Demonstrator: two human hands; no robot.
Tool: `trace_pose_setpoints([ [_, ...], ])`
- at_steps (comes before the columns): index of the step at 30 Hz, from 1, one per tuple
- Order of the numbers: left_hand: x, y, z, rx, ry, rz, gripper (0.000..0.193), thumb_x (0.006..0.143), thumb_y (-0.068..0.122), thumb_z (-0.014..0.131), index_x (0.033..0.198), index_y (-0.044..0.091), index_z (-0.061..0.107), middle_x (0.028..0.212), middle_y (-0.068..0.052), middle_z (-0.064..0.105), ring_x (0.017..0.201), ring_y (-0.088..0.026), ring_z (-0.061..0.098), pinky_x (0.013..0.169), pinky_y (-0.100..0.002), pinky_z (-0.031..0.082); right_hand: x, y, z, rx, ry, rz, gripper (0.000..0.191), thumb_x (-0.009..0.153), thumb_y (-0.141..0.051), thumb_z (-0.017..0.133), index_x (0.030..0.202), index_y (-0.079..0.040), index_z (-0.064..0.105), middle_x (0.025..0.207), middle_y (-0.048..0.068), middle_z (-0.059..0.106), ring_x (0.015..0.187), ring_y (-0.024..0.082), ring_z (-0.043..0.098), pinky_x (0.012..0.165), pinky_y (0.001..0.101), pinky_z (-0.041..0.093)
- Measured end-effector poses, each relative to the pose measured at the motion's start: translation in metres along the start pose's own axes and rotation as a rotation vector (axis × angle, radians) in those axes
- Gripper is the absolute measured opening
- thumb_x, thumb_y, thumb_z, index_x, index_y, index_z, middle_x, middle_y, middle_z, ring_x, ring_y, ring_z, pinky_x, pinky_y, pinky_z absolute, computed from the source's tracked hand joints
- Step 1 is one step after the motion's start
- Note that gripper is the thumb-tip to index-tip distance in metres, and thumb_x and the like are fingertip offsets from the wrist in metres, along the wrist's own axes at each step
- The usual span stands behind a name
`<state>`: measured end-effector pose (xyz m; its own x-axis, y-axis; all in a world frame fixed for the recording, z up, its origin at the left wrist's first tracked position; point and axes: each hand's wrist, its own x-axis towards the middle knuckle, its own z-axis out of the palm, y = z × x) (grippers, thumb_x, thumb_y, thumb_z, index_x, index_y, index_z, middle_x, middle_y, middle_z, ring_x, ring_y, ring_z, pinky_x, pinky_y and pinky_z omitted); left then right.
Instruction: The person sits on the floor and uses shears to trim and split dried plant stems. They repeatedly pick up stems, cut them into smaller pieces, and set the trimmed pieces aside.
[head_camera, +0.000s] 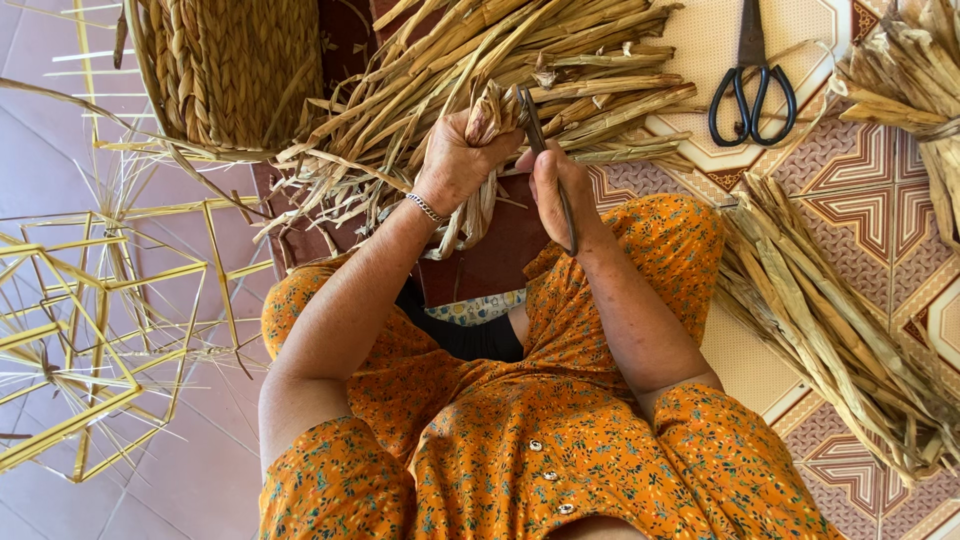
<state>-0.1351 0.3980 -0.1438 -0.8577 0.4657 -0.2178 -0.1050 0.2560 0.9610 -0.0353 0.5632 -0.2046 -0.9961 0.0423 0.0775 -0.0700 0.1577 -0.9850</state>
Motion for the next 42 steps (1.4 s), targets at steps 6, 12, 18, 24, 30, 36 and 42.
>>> trace_pose_setpoints([
  [6,0.002,0.003,-0.002,0.043,-0.007,0.010,0.005,0.093,0.012,0.078,0.097,0.008,0.077,0.080,0.001,0.076,0.069,-0.004,0.067,0.060,-0.026,0.057,-0.002,0.010,0.009,0.116,0.067,0.056,0.070,0.111,-0.062,0.025,0.091,-0.006,0.061,0.061,-0.004,0.044,0.051,0.004,0.045,0.044,0.0237,0.038],
  [12,0.000,0.005,-0.003,0.088,-0.073,-0.129,0.002,0.090,0.008,0.078,0.092,0.009,0.077,0.084,-0.003,0.077,0.067,-0.008,0.067,0.060,-0.029,0.060,0.015,0.023,0.003,0.414,0.094,0.318,0.078,0.099,-0.076,0.024,0.086,-0.009,0.061,0.054,-0.007,0.044,0.041,0.002,0.039,0.034,0.0218,0.035],
  [18,-0.001,0.016,-0.017,-0.571,0.068,-0.322,0.010,0.091,-0.002,0.067,0.095,0.006,0.073,0.102,-0.008,0.080,0.085,-0.012,0.073,0.073,-0.030,0.062,0.021,0.015,-0.038,0.299,0.190,0.395,0.072,0.097,-0.076,0.037,0.094,-0.009,0.064,0.062,-0.006,0.051,0.046,0.003,0.046,0.039,0.0226,0.042],
  [24,-0.007,0.044,-0.071,-0.243,0.112,0.026,0.008,0.101,0.007,0.066,0.096,0.008,0.072,0.090,-0.007,0.076,0.077,-0.011,0.075,0.070,-0.028,0.063,0.010,0.011,-0.005,-0.421,-0.264,0.498,0.049,0.094,-0.057,0.069,0.105,-0.009,0.063,0.083,0.001,0.060,0.066,0.014,0.056,0.060,0.0320,0.050],
  [30,-0.040,0.082,-0.125,-0.131,0.257,0.243,0.011,0.115,0.007,0.068,0.105,0.006,0.072,0.085,-0.007,0.071,0.069,-0.016,0.071,0.065,-0.031,0.062,0.010,0.036,0.012,-0.745,-0.361,0.341,0.053,0.080,-0.027,0.087,0.121,-0.005,0.060,0.095,0.010,0.062,0.088,0.024,0.061,0.079,0.0402,0.052],
  [36,-0.117,0.117,-0.164,-0.290,0.388,0.343,0.014,0.116,-0.004,0.070,0.121,0.001,0.059,0.095,-0.012,0.067,0.077,-0.025,0.067,0.072,-0.037,0.057,0.014,0.038,0.014,-0.864,-0.325,0.261,0.059,0.083,-0.016,0.083,0.134,-0.007,0.057,0.094,0.012,0.068,0.090,0.029,0.062,0.082,0.0451,0.052],
  [42,-0.189,0.145,-0.177,-0.251,0.458,0.332,0.008,0.118,0.003,0.065,0.118,-0.002,0.059,0.092,-0.014,0.066,0.079,-0.025,0.065,0.077,-0.036,0.057,0.020,0.012,0.026,-0.862,-0.081,-0.130,0.040,0.096,-0.020,0.081,0.130,-0.009,0.062,0.113,0.011,0.070,0.101,0.028,0.067,0.084,0.0441,0.058],
])
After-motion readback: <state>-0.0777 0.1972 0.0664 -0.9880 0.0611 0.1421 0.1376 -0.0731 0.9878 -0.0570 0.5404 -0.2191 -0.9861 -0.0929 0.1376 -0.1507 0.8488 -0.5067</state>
